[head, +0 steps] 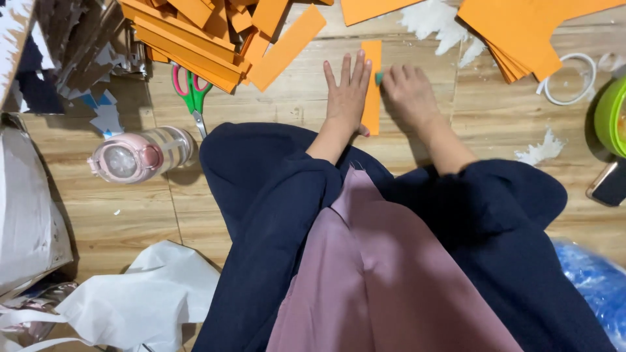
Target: Folding orange paper strips into smaller rectangular shapes and sharpening the creases with a tool while sitting on the floor.
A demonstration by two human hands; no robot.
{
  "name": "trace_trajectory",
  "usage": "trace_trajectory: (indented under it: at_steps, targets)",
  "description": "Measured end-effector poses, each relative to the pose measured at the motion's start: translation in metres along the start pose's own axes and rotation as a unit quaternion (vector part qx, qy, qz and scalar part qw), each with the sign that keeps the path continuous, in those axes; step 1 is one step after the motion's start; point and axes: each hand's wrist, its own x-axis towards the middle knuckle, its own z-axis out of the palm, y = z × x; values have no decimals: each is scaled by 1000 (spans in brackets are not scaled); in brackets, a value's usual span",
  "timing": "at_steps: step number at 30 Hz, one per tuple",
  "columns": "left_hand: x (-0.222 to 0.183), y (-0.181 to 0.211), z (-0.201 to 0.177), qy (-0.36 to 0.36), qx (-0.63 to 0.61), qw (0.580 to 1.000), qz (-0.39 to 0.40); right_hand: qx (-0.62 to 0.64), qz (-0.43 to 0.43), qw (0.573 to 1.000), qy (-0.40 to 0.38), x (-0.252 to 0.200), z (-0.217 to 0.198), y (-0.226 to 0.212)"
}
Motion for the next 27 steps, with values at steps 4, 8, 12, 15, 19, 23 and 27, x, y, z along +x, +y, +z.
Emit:
trace_trajectory:
  at_steps: [4, 8, 12, 15, 19, 23, 27]
  targets:
    - [-1, 1, -3, -7, 5, 1000, 1, -18, 35, 999, 30, 34, 33, 24]
    - [3, 4, -7, 17, 73, 997, 8, -8, 77, 997, 14, 39, 69, 48]
    - [22, 11, 1, 110, 212, 970, 42, 108, 185, 969, -123, 3, 45, 62]
    - [32, 0, 12, 234, 221, 943, 79, 83, 247, 955, -144, -49, 37, 78]
    - [41, -24, 41, 200, 86, 962, 168, 66, 340, 902, -259, -122, 44, 108]
    - [8, -66, -52, 401, 45, 908, 108, 28, 392, 906, -160, -100, 7, 90]
    - [10, -89, -88, 478, 49, 876, 42, 39, 342, 937, -66, -35, -43, 46]
